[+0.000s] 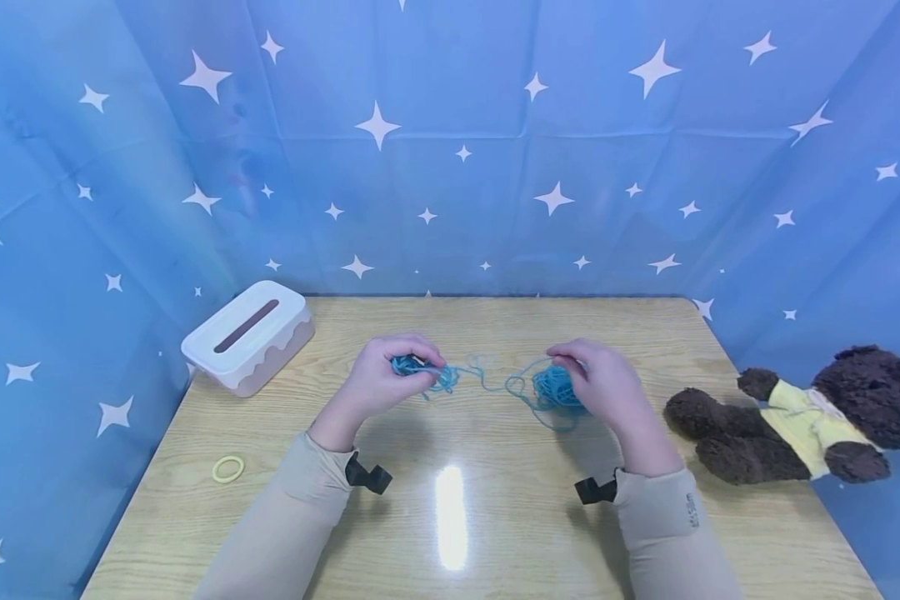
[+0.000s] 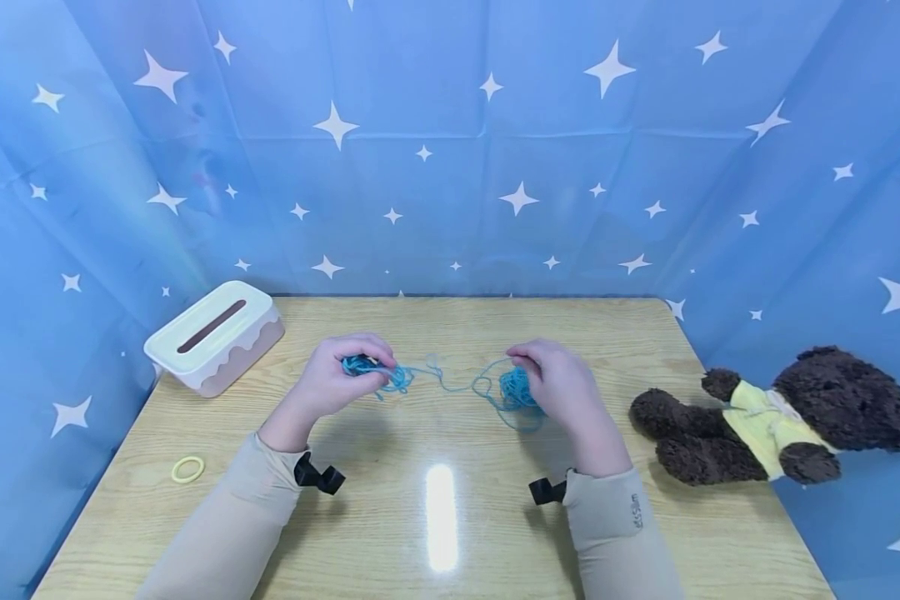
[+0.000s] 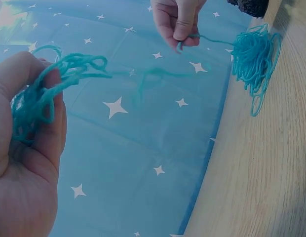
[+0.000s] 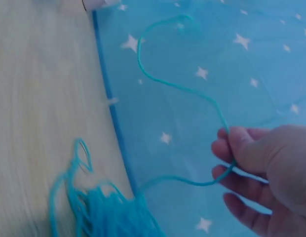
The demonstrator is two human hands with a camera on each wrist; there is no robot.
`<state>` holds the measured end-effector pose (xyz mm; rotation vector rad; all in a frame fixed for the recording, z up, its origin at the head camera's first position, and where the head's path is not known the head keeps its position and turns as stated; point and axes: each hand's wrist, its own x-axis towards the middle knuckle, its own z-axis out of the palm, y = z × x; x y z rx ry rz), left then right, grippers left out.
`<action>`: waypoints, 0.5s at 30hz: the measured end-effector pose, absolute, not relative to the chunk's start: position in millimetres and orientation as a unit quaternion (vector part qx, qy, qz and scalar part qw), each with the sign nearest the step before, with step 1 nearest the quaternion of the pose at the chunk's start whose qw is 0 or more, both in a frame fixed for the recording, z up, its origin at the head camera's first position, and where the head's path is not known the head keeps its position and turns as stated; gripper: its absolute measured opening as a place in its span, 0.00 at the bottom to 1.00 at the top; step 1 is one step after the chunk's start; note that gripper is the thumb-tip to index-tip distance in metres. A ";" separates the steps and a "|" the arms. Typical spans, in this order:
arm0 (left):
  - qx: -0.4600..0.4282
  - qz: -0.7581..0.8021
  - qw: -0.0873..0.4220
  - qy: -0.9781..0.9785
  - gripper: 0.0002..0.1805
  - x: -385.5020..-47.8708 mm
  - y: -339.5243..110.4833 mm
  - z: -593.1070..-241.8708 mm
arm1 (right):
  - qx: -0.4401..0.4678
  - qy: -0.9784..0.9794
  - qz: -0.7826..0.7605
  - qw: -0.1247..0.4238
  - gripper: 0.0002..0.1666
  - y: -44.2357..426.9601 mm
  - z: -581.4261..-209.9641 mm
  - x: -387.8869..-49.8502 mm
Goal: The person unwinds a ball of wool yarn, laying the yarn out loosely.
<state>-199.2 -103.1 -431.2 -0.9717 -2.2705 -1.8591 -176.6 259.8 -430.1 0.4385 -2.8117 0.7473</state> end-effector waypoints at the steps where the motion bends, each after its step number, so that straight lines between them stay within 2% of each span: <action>1: -0.313 -0.602 0.026 -0.734 0.11 -199.5 -103.3 -431.3 | 0.138 -0.954 0.247 0.097 0.15 265.0 -428.4 -176.5; 7: -0.302 -0.607 0.025 -0.735 0.11 -199.6 -105.5 -430.5 | 0.058 -0.969 0.228 0.077 0.16 299.4 -422.5 -173.7; 15: -0.295 -0.607 0.025 -0.737 0.11 -200.9 -108.7 -431.0 | -0.049 -0.977 0.203 0.044 0.16 339.2 -432.9 -174.8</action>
